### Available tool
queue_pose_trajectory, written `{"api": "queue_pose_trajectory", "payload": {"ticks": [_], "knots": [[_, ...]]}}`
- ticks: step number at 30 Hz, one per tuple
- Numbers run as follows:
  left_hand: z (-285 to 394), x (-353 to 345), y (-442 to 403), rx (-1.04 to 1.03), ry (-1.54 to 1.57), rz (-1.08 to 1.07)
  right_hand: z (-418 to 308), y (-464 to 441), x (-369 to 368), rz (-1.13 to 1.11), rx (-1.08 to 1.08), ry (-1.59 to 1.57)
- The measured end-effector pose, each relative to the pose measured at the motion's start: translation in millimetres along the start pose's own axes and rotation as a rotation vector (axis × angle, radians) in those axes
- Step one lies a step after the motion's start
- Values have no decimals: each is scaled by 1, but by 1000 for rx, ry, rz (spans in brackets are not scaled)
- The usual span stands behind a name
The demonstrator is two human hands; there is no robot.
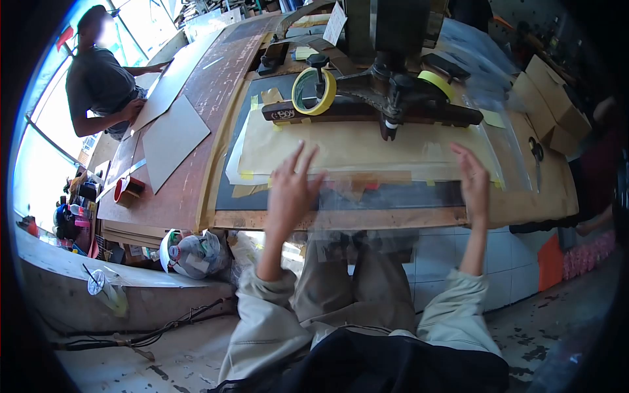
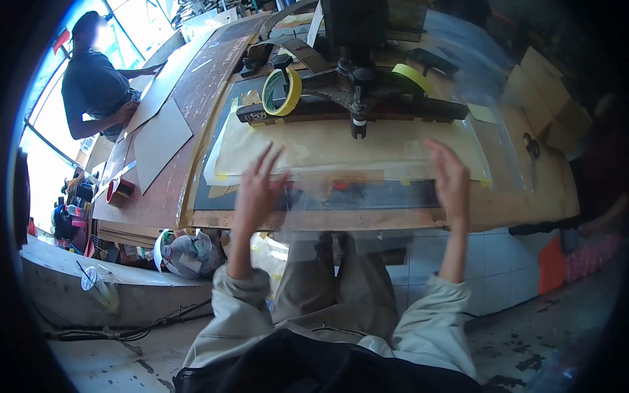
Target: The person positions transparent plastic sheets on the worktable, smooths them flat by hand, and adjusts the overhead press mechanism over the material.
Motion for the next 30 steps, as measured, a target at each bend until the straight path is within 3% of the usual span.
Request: {"api": "queue_pose_trajectory", "payload": {"ticks": [3, 6, 15, 23, 30], "knots": [[50, -21, 43, -98, -151, 1, -45, 48, -33, 94, 276, 469], [57, -26, 54, -78, -238, -32, -50, 73, -57, 108, 189, 700], [55, -26, 73, -79, -164, 59, -31, 90, -68, 55, 133, 717], [59, -8, 63, -171, -73, 421, -34, 70, -61, 148, 146, 714], [59, -7, 66, -148, -69, 418, -33, 72, -60, 165, 135, 709]]}}
Point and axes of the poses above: each hand's wrist, its own y-axis away from the middle knuckle, its own x-axis out of the back of the hand, z = x × y, the point moved 10 cm from there along -y, towards the middle knuckle, and after that the axes turned 3 degrees about y, right-handed, at the moved point
